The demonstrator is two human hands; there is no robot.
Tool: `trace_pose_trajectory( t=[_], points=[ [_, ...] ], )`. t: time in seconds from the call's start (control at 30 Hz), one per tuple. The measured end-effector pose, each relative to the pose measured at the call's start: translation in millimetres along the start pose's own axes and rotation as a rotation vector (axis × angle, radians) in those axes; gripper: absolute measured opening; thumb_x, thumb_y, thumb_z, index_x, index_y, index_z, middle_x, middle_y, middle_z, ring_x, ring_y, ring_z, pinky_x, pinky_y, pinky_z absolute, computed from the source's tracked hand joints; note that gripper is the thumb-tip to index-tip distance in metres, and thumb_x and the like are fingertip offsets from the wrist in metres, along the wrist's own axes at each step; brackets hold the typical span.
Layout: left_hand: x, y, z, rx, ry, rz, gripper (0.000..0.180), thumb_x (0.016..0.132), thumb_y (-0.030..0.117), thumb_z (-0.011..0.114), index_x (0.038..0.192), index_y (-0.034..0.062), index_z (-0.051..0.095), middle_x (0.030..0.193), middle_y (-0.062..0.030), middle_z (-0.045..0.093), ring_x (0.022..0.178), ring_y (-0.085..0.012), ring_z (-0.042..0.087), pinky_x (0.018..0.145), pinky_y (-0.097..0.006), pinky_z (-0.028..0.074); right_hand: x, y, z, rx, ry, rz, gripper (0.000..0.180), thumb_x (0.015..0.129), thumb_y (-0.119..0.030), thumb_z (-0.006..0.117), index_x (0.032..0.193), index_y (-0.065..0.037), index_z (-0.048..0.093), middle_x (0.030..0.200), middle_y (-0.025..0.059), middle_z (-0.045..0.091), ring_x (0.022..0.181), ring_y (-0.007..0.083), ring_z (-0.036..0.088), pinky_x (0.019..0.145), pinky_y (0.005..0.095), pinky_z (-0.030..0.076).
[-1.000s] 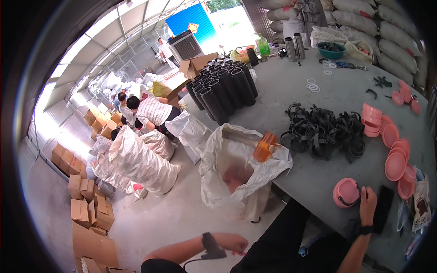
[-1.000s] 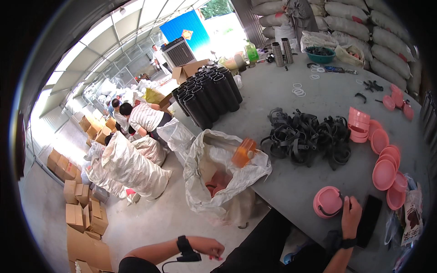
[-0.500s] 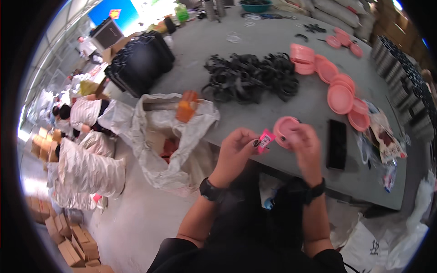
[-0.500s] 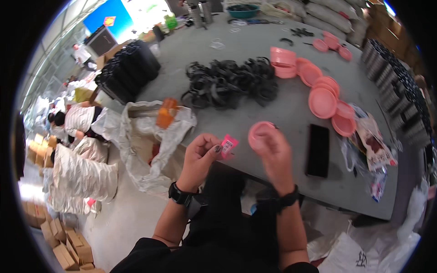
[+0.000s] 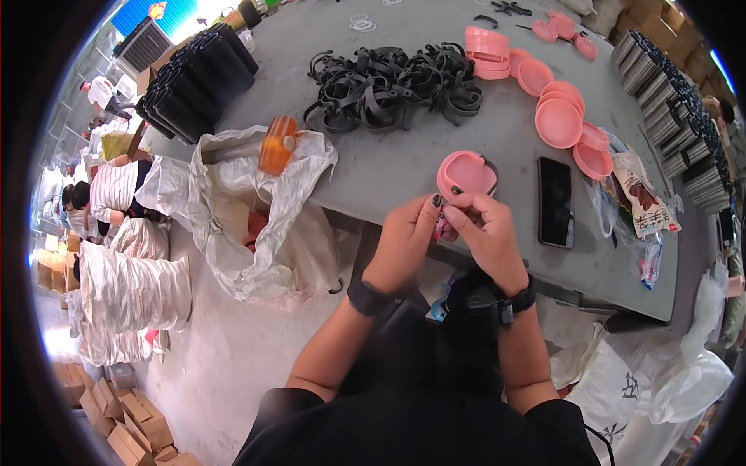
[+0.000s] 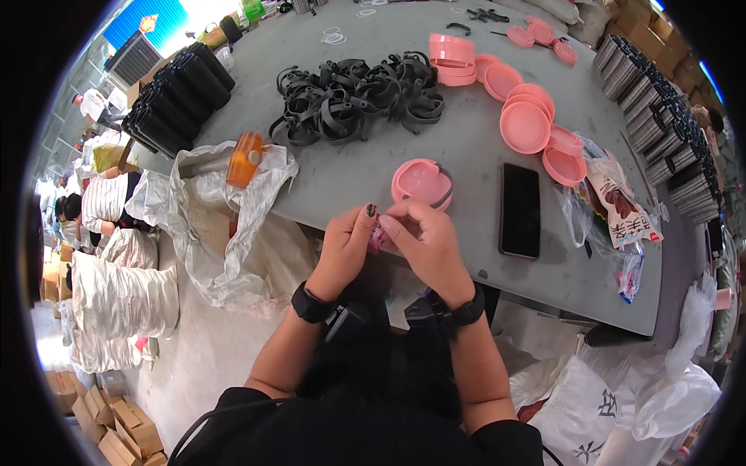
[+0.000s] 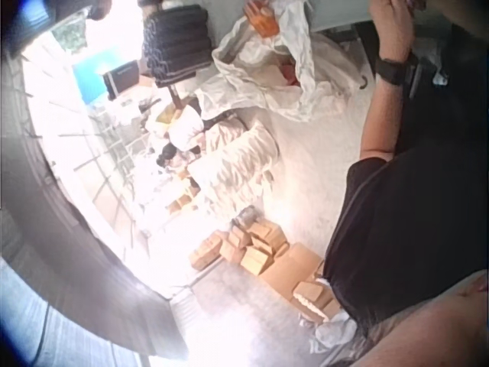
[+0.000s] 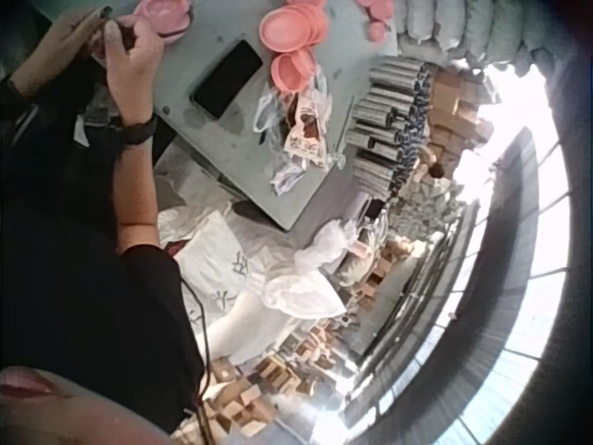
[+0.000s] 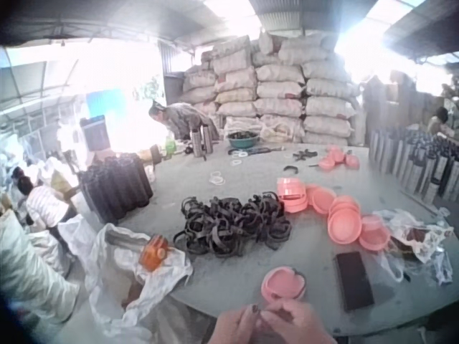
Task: The person is manually inserting black rubber seals or straps into pink plastic lids.
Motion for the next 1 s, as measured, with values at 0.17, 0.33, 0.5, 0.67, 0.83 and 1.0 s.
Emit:
trace_pose_trajectory(
  t=[0.17,0.33,0.5,0.67,0.83,1.0],
  points=[
    [-4.3,-1.3,-10.1,0.184,0.010,0.064,0.035,0.104,0.024,0.044,0.085,-0.0017,0.059,0.072,0.0019,0.054,0.067,-0.0053,0.048,0.059,-0.023,0.041,3.5,-16.8,2.4,-0.512,-0.219,-0.183,0.017,0.093,-0.016,0.058,0.087,0.000,0.056,0.071,0.0095,0.057,0.065,0.0231,0.058,0.057,0.0348,0.043],
    [-5.9,-4.0,-17.7,0.018,-0.203,-0.018,0.028,0.103,0.020,0.045,0.096,-0.0013,0.062,0.083,0.0013,0.059,0.075,-0.0043,0.050,0.068,-0.021,0.042,7.9,-29.4,2.5,-0.677,-0.350,-0.203,0.018,0.090,-0.018,0.057,0.081,-0.002,0.054,0.070,0.0133,0.054,0.065,0.0323,0.053,0.059,0.0391,0.041],
    [-3.3,-10.6,-14.6,-0.128,-0.133,-0.140,0.026,0.103,0.020,0.044,0.097,0.0002,0.061,0.087,0.0023,0.060,0.077,-0.0030,0.052,0.068,-0.020,0.044,11.5,-36.9,12.0,-0.835,-0.348,-0.499,0.012,0.082,-0.014,0.060,0.078,-0.005,0.055,0.069,0.0104,0.056,0.065,0.0298,0.055,0.059,0.0384,0.043],
    [4.3,-25.6,-11.7,-0.427,-0.066,-0.360,0.026,0.103,0.021,0.044,0.090,0.0047,0.058,0.080,0.0042,0.057,0.072,-0.0015,0.051,0.063,-0.019,0.043,-0.3,-30.3,42.0,-1.111,-0.491,-0.888,0.009,0.075,-0.014,0.062,0.072,-0.009,0.055,0.067,0.0051,0.055,0.063,0.0227,0.057,0.057,0.0346,0.046],
    [8.5,-21.1,-20.3,-0.519,0.149,-0.222,0.031,0.104,0.027,0.043,0.082,0.0073,0.051,0.064,0.0048,0.043,0.055,-0.0035,0.035,0.050,-0.021,0.031,-4.9,-28.1,44.5,-0.963,-0.364,-0.911,0.013,0.073,-0.014,0.066,0.072,-0.010,0.054,0.067,0.0037,0.054,0.063,0.0198,0.057,0.055,0.0336,0.045],
    [0.1,-7.1,-17.6,-0.524,0.188,-0.067,0.032,0.104,0.029,0.043,0.083,0.0068,0.052,0.064,0.0044,0.043,0.055,-0.0039,0.036,0.049,-0.021,0.031,-16.1,-17.5,32.8,-0.746,-0.167,-0.687,0.013,0.075,-0.009,0.070,0.078,-0.007,0.058,0.072,0.0040,0.058,0.065,0.0173,0.059,0.056,0.0310,0.046]
  ],
)
Point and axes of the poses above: each hand's wrist, its own x-axis towards the middle knuckle, its own z-axis out of the palm, y = z × x, the point moved 4 cm from there along x, towards the middle knuckle
